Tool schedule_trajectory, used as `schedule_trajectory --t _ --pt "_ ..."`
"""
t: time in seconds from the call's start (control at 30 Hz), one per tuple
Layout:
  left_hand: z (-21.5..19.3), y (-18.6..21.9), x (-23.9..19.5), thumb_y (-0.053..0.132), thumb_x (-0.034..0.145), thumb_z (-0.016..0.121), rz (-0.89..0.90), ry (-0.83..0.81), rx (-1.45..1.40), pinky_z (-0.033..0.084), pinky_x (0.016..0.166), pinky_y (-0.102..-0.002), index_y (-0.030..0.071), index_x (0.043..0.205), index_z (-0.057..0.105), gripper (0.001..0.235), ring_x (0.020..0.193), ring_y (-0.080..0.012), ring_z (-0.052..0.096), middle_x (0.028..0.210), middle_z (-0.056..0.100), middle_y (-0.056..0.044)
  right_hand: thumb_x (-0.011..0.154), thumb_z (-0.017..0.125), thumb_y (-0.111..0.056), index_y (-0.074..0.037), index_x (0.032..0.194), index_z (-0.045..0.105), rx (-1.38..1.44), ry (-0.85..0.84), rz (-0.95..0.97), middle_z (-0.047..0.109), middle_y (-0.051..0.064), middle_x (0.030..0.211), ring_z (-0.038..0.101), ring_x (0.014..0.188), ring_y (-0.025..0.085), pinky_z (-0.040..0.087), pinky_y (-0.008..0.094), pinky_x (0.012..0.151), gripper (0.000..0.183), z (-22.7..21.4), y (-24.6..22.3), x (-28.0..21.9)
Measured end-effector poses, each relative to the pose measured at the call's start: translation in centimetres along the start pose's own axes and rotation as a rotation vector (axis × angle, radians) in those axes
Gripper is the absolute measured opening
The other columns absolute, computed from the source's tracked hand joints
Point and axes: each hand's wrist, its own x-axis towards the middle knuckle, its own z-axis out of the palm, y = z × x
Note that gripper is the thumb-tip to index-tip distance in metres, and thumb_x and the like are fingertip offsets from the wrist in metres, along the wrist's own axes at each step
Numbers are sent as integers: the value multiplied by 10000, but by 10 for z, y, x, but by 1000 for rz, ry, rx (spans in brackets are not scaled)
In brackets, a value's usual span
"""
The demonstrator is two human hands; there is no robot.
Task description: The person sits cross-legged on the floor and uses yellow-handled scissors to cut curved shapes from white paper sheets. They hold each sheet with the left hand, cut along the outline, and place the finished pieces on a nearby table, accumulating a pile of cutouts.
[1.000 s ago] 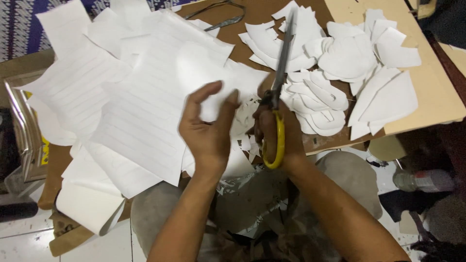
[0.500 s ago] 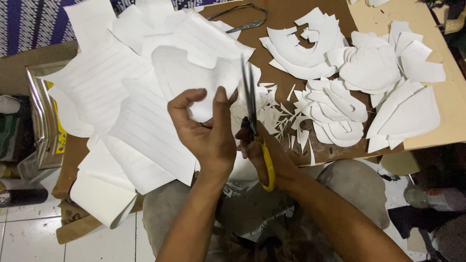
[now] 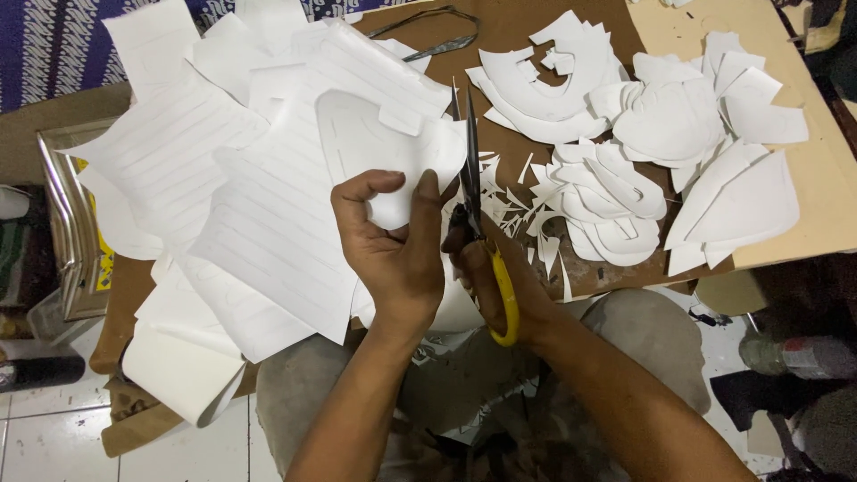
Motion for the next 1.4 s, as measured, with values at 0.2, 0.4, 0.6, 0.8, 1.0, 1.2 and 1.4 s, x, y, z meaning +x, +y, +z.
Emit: schedule_trajectory --t 0.2,0.4,0.6,0.8,1.0,1.2,1.4 --pt "1 11 3 105 958 737 -5 8 -2 694 842 -423 88 1071 484 278 876 -141 695 1039 476 -35 955 622 -330 59 908 704 43 72 43 581 140 582 556 484 186 458 250 464 400 2 -5 -6" --pt "-2 17 7 88 936 755 -21 29 -53 707 797 -482 56 1056 487 296 860 -168 672 1066 451 -60 1030 425 -447 -26 921 647 -449 -42 -295 543 60 553 535 482 138 442 252 477 488 2 -23 -12" --pt "-9 25 17 72 913 786 16 14 -52 712 807 -512 41 1098 491 350 894 -189 673 1107 417 -63 985 505 -408 -89 866 650 -596 -45 -315 560 53 542 560 467 160 448 258 491 370 -15 -26 -13" --pt "-9 41 20 68 890 778 -58 60 51 719 687 -322 135 1212 469 451 535 -98 565 1317 434 -9 941 447 -572 -131 838 532 -868 -29 -28 534 -17 635 489 577 133 389 320 530 461 -17 -47 -23" --pt "-9 24 13 142 951 744 62 50 148 440 920 -259 107 1314 555 411 925 -73 414 1378 571 -76 950 526 -450 -88 888 524 -641 -26 97 465 26 674 508 590 138 682 319 549 368 -7 -51 -27" --pt "-6 25 7 -3 931 761 -144 -3 27 457 554 -137 57 1291 649 382 521 7 371 1295 679 -48 988 476 -447 -94 920 530 -723 -146 -40 570 37 726 563 601 146 558 306 557 364 -1 -62 -29" --pt "-8 22 5 -44 948 754 -118 -57 42 359 531 -165 74 1260 669 344 548 6 339 953 651 65 907 463 -561 -121 1033 561 -720 -131 98 591 46 786 595 636 165 550 328 587 468 -4 -60 -25"
